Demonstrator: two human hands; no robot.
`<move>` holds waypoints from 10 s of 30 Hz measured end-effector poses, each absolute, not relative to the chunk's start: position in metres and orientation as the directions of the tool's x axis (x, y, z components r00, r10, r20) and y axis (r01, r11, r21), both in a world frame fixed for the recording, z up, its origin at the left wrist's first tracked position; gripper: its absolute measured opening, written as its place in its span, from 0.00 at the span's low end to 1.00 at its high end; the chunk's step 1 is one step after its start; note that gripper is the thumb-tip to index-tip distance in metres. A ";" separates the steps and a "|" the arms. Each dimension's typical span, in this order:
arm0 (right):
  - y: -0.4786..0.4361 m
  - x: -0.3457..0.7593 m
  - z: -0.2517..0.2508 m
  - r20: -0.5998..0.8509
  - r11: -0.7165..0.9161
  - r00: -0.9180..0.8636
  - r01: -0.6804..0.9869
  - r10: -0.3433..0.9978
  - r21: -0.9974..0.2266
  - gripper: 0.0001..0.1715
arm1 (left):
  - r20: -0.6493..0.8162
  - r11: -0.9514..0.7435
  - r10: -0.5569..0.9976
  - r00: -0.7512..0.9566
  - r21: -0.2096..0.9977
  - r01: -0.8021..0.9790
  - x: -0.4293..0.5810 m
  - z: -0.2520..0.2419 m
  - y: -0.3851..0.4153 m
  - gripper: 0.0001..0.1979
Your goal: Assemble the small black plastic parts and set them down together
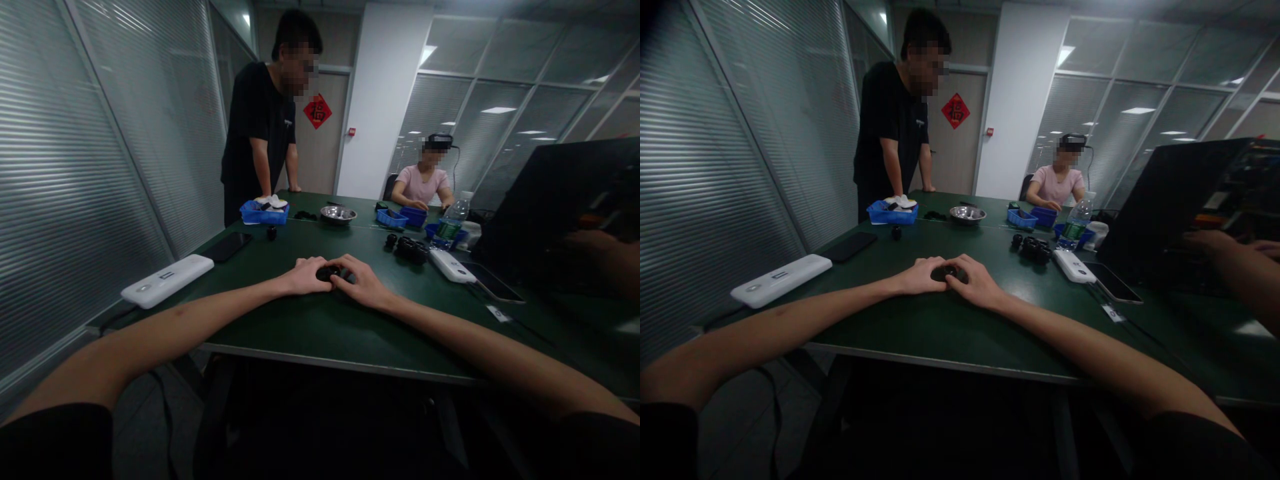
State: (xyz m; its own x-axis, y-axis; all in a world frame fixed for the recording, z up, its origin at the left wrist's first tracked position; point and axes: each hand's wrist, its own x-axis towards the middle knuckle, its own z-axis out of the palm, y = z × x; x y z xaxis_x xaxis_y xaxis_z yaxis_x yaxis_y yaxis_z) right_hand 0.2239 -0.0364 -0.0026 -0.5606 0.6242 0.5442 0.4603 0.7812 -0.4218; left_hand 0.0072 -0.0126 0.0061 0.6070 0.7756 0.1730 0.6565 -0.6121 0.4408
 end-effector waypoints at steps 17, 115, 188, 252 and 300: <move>-0.039 0.222 0.000 0.590 0.809 -0.554 0.423 0.587 -0.408 0.17 | 0.208 -0.803 0.589 0.781 0.263 0.535 0.007 -0.008 -0.007 0.27; -0.038 0.222 -0.001 0.543 0.763 -0.536 0.474 0.646 -0.440 0.26 | 0.191 -0.805 0.589 0.785 0.222 0.550 0.005 -0.011 -0.003 0.28; -0.039 0.223 0.000 0.529 0.737 -0.513 0.472 0.676 -0.484 0.16 | 0.230 -0.698 0.715 0.660 0.275 0.661 0.004 0.003 -0.014 0.30; -0.037 0.224 -0.003 0.536 0.746 -0.523 0.402 0.663 -0.531 0.25 | 0.217 -0.736 0.677 0.703 0.219 0.641 0.004 0.005 -0.014 0.27; -0.036 0.225 -0.003 0.547 0.755 -0.522 0.410 0.654 -0.512 0.30 | 0.227 -0.748 0.664 0.713 0.178 0.640 0.005 0.005 -0.015 0.26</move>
